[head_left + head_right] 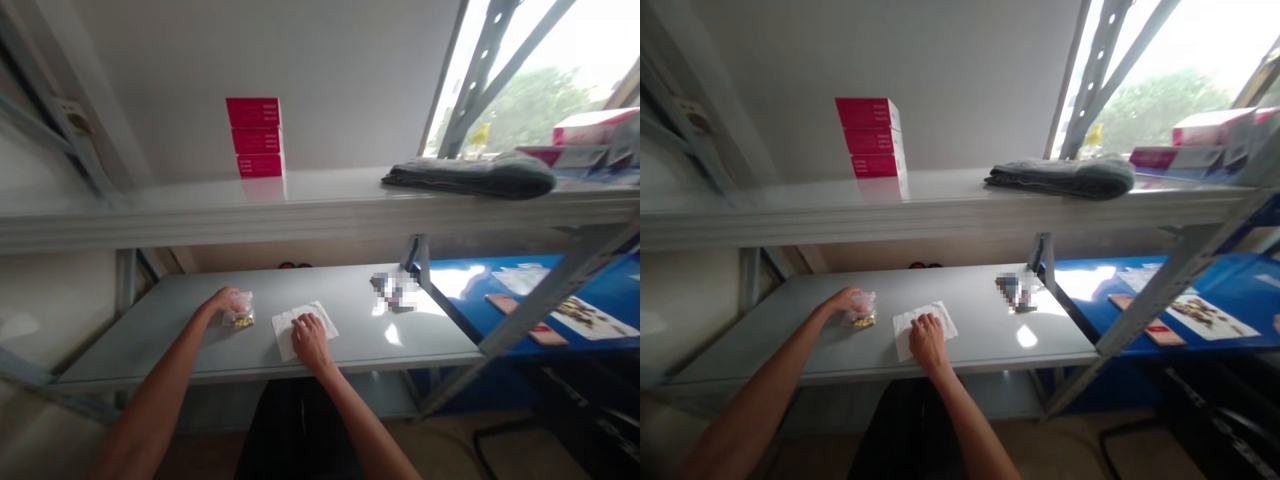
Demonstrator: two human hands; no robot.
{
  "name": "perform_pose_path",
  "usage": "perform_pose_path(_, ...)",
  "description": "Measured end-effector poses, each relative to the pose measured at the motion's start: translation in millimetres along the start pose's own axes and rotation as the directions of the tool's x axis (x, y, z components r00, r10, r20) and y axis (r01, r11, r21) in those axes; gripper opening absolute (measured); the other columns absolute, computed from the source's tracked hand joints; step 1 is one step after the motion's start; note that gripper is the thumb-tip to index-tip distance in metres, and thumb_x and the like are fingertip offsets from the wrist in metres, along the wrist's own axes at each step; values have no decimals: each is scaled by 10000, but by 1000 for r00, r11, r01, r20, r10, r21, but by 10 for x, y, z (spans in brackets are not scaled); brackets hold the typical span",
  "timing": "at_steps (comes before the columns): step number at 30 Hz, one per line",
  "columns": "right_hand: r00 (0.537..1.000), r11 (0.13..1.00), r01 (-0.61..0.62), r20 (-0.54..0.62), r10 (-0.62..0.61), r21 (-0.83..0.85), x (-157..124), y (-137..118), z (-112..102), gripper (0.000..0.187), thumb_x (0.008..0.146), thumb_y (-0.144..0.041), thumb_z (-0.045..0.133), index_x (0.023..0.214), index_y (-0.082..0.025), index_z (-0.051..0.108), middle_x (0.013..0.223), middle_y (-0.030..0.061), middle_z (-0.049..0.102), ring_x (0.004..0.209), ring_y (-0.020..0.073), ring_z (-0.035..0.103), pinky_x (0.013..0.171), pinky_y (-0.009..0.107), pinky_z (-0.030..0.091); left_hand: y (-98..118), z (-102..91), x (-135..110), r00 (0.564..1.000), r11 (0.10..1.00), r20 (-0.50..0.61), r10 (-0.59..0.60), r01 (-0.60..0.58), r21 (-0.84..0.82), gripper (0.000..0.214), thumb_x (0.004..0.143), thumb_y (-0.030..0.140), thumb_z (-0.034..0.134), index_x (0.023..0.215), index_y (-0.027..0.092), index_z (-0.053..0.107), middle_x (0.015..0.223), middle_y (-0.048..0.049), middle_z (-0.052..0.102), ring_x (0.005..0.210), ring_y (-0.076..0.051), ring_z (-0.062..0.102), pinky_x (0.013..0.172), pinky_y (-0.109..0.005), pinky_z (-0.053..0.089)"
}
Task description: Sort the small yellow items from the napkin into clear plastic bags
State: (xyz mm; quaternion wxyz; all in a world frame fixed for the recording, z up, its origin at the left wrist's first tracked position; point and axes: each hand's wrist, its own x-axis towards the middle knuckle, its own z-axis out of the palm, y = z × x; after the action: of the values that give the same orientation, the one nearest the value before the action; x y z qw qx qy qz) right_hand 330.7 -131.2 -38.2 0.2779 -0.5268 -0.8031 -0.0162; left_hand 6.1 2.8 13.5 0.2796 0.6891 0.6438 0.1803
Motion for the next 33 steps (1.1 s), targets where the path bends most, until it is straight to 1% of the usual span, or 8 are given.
perform_pose_path(4,993,1000,-22,114,23,-10,2,-40,-82,323,968,-299,525,1253,-252,669,1386,91,597,1344,308,409,1119,496,256,114,-71,-63,986,996,-158,60,-48,74,392,490,405,781,789,182,660,706,8,657,755,-255,636,658,-287,443)
perform_pose_path(7,977,991,-115,171,126,-70,6,-86,-90,529,998,-512,455,1453,-253,536,1550,131,446,1425,383,303,1141,590,171,247,-68,-198,900,974,-416,134,-43,222,360,663,340,732,992,212,662,936,-35,704,930,-265,643,798,-306,469)
perform_pose_path(9,967,980,-169,176,185,-102,7,-112,-82,623,1003,-586,397,1504,-227,484,1583,172,387,1441,408,273,1140,609,149,325,30,-352,768,932,-563,304,-119,342,373,767,201,625,1140,222,640,1120,-80,690,1089,-274,619,907,-328,471)
perform_pose_path(11,960,971,-204,172,223,-124,8,-124,-70,655,1005,-609,367,1515,-213,474,1588,194,366,1444,418,265,1137,616,138,370,206,-535,709,880,-555,436,-208,426,489,780,83,549,1248,213,610,1191,-109,658,1162,-270,593,972,-341,474)
perform_pose_path(16,954,967,-208,189,234,-150,2,-103,-29,658,1015,-610,334,1537,-225,443,1599,212,339,1463,418,238,1131,638,113,326,706,-940,767,843,-415,489,-292,453,518,773,33,543,1223,258,665,1167,-100,618,1149,-274,591,986,-375,511)
perform_pose_path(21,955,965,-201,184,231,-171,4,-91,-11,642,1016,-605,333,1542,-250,436,1628,221,284,1504,415,180,1135,659,76,203,906,-1174,813,881,-344,470,-405,245,643,756,416,778,1347,240,595,1346,-130,606,1283,-341,532,1125,-495,413)
perform_pose_path(24,956,967,-181,199,216,-179,22,-98,-21,637,1019,-608,315,1550,-271,421,1654,203,239,1522,399,153,1144,667,42,131,933,-1204,824,892,-356,440,-447,66,609,876,534,629,1387,211,557,1333,-134,640,1325,-316,521,1158,-497,379)
perform_pose_path(33,940,976,-91,307,150,-200,-155,67,-115,636,1015,-630,320,1581,-343,349,1669,148,239,1539,384,133,1140,712,10,107,918,-1121,738,924,-557,382,-314,218,41,830,231,669,833,223,709,984,-76,711,1080,-283,576,1025,-461,459)
